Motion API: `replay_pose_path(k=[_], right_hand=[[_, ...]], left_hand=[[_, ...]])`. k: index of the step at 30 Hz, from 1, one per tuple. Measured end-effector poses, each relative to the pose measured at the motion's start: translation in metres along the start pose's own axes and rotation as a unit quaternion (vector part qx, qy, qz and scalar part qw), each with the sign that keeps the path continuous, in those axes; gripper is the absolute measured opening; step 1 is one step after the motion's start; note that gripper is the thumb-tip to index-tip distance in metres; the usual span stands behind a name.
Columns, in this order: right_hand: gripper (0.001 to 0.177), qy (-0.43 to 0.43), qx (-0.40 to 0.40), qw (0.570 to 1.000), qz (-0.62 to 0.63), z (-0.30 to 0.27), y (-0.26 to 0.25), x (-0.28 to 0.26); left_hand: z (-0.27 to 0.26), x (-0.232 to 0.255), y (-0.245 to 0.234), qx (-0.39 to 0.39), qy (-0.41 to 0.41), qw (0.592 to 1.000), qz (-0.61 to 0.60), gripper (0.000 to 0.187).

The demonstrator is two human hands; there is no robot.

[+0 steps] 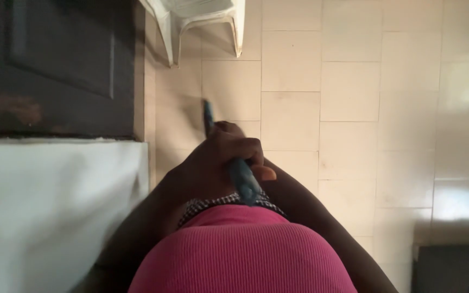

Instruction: Using a floor squeegee to clean a tiled bedroom floor, followed by moving a plastic chair.

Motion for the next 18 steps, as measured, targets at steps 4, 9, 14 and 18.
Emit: replay_pose_path(k=[4,9,14,18], right_hand=[[0.016,0.050,0.123,0.984,-0.116,-0.032,-0.027,0.003],[0.020,0.097,0.233,0.945,-0.206,-0.068,-0.060,0.031],[0.019,0.074,0.317,0.917,-0.230,-0.077,-0.059,0.060],[0.017,0.077,0.402,0.903,-0.135,-0.077,-0.027,-0.002]], left_hand=[[-0.003,-0.023,0.004,0.023,0.048,0.996,-0.067,0.034],[-0.009,-0.027,0.007,-0.024,0.088,0.976,-0.198,0.043],[-0.020,-0.023,-0.001,-0.064,0.044,0.979,-0.189,0.043],[-0.030,0.018,-0.038,-0.038,0.079,0.982,-0.170,0.041]])
Point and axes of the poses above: each hand's wrist, its own z-axis towards the middle knuckle, its own y-axis out of the palm, x = y × z, the point moved 2 cm from there along z, towards the middle knuckle, and after that the axes turned 10 degrees about x, right-handed, at the moved point
